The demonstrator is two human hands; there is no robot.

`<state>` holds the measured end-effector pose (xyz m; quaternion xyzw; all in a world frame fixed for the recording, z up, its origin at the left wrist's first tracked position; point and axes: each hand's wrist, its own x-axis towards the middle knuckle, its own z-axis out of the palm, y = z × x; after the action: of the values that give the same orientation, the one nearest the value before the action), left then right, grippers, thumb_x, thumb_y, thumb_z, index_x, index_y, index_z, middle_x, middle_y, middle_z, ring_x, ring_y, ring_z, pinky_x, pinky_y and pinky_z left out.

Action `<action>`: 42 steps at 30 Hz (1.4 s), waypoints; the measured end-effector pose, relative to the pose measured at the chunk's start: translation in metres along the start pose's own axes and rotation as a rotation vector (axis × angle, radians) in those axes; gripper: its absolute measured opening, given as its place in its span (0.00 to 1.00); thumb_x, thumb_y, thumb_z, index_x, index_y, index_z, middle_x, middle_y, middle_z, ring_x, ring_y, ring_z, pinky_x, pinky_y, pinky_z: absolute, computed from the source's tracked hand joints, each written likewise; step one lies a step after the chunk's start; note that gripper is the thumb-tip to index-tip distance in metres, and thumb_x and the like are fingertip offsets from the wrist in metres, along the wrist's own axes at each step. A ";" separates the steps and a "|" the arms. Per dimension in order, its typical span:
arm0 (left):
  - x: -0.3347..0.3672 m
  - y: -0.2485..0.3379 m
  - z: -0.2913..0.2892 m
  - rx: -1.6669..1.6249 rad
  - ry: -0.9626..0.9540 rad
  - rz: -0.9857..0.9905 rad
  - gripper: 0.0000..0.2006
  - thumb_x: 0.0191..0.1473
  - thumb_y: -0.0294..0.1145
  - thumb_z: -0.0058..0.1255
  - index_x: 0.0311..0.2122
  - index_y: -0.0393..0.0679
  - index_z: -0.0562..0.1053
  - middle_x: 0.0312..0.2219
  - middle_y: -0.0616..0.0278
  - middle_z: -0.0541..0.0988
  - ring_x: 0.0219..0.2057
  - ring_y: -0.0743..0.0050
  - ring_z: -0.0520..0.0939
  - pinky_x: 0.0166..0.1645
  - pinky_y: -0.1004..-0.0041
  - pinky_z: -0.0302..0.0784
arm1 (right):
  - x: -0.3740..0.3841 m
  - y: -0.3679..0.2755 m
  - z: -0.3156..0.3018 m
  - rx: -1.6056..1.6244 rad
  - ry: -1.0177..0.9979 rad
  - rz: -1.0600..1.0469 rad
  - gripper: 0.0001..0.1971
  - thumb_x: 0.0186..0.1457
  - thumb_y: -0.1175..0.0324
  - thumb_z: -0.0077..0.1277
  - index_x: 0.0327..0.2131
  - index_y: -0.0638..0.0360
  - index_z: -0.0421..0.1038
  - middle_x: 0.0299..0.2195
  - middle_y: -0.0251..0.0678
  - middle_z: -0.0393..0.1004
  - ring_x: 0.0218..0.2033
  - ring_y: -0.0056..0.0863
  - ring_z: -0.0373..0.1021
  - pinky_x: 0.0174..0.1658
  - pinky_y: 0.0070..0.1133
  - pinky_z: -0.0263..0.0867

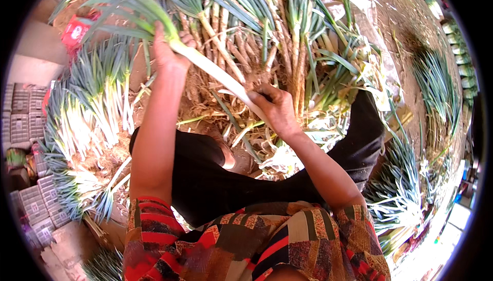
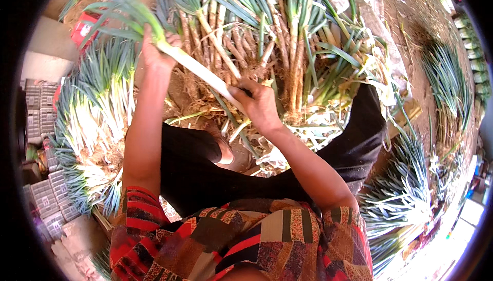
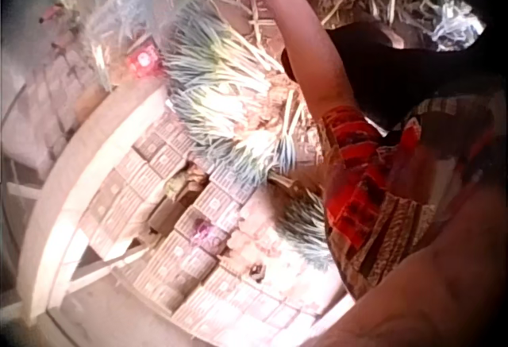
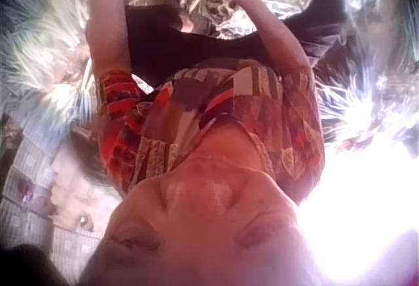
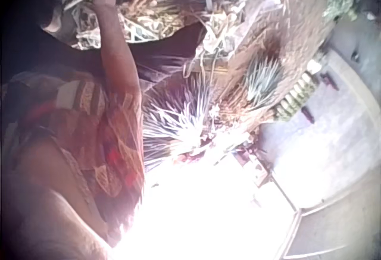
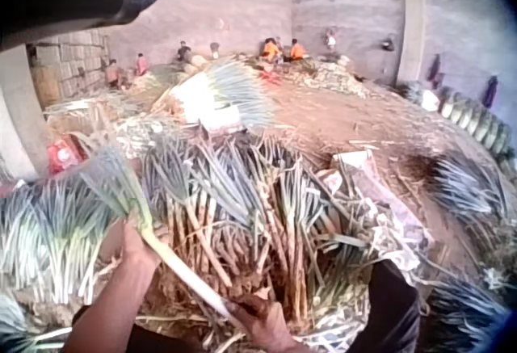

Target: The person processes leeks by hand, peeling off the outer layers and removing dirt while sitting on the ground.

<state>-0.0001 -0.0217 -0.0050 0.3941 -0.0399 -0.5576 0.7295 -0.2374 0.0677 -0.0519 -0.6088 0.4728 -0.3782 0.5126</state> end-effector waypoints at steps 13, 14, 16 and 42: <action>-0.016 -0.018 0.013 0.181 -0.096 0.085 0.21 0.50 0.49 0.49 0.44 0.46 0.68 0.36 0.65 0.74 0.38 0.68 0.74 0.44 0.63 0.70 | 0.002 0.019 -0.014 0.062 -0.253 0.487 0.18 0.53 0.60 0.47 0.39 0.68 0.70 0.23 0.36 0.71 0.22 0.18 0.64 0.28 0.17 0.60; -0.021 -0.022 0.017 0.173 -0.124 0.083 0.22 0.50 0.49 0.49 0.45 0.46 0.67 0.37 0.65 0.74 0.39 0.68 0.74 0.46 0.63 0.69 | 0.013 0.012 -0.011 0.204 -0.206 0.434 0.22 0.54 0.55 0.45 0.39 0.70 0.69 0.24 0.36 0.71 0.24 0.20 0.64 0.32 0.18 0.60; -0.034 -0.031 0.023 0.184 -0.175 0.041 0.26 0.49 0.51 0.49 0.50 0.46 0.64 0.40 0.66 0.72 0.44 0.69 0.71 0.50 0.65 0.65 | 0.035 -0.014 0.000 0.308 -0.083 0.296 0.22 0.56 0.52 0.41 0.36 0.66 0.70 0.23 0.33 0.70 0.24 0.20 0.62 0.28 0.18 0.57; -0.037 -0.035 0.018 0.185 -0.202 0.090 0.21 0.46 0.50 0.53 0.38 0.44 0.69 0.24 0.65 0.73 0.28 0.74 0.74 0.37 0.71 0.75 | -0.026 0.107 -0.058 -0.008 0.233 0.553 0.11 0.44 0.69 0.55 0.28 0.68 0.71 0.18 0.37 0.71 0.15 0.19 0.65 0.17 0.17 0.59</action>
<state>-0.0501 -0.0019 0.0001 0.3993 -0.1821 -0.5553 0.7065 -0.3194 0.0748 -0.1456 -0.4113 0.6778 -0.2899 0.5360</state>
